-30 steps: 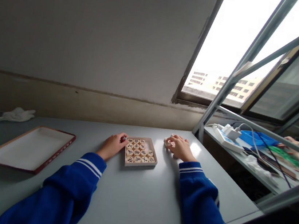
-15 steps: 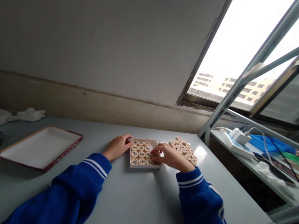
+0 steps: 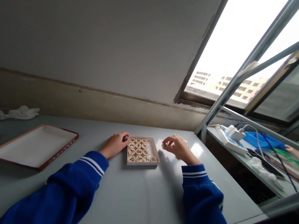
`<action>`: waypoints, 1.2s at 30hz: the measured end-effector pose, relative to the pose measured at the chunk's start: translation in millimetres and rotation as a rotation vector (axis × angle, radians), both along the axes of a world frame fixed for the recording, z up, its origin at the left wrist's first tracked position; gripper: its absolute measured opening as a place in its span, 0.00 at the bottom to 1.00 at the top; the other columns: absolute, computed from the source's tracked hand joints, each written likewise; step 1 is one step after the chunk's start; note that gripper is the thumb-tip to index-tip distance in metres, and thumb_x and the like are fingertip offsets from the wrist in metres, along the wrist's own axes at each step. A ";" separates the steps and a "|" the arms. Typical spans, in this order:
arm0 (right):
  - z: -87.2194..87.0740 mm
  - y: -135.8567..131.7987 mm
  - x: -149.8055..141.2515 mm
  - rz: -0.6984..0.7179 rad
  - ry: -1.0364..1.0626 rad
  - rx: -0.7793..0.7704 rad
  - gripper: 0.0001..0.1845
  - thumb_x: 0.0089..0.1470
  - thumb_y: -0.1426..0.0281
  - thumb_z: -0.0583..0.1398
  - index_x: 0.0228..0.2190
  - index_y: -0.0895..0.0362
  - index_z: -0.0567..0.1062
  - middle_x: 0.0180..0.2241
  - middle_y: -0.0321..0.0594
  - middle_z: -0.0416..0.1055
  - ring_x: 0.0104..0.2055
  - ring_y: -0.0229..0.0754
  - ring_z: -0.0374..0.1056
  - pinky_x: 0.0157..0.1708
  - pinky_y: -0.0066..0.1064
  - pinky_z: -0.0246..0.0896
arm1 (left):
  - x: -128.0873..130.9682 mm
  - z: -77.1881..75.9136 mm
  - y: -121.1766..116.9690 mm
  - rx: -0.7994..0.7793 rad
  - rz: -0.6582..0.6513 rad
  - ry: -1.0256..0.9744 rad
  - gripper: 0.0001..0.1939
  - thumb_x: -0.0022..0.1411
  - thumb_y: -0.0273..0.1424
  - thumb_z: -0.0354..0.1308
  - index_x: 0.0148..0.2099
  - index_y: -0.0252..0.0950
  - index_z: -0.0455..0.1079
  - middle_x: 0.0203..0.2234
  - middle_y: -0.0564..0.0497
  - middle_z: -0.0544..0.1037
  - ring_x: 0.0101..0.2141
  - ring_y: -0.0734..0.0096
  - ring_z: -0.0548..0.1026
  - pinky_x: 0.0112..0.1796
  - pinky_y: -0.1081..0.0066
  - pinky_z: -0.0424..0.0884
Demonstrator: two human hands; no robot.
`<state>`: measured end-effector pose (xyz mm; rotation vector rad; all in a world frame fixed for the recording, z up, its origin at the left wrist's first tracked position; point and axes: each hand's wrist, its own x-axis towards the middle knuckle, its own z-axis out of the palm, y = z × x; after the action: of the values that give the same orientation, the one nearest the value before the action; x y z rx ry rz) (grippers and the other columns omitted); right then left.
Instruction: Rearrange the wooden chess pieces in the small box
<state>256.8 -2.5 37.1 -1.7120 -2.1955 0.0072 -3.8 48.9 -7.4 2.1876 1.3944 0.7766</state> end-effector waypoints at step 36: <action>10.8 -24.8 -46.7 0.215 -0.197 -0.058 0.05 0.44 0.64 0.66 0.27 0.49 0.77 0.36 0.37 0.67 0.39 0.44 0.60 0.43 0.38 0.49 | 0.8 3.4 -3.4 0.015 0.010 0.018 0.12 0.56 0.31 0.49 0.42 0.34 0.68 0.31 0.48 0.76 0.32 0.69 0.72 0.32 0.75 0.62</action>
<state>210.1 -27.3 47.9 -1.5560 -2.5381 -0.0464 -3.0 45.5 -4.0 2.2055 1.4139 0.7751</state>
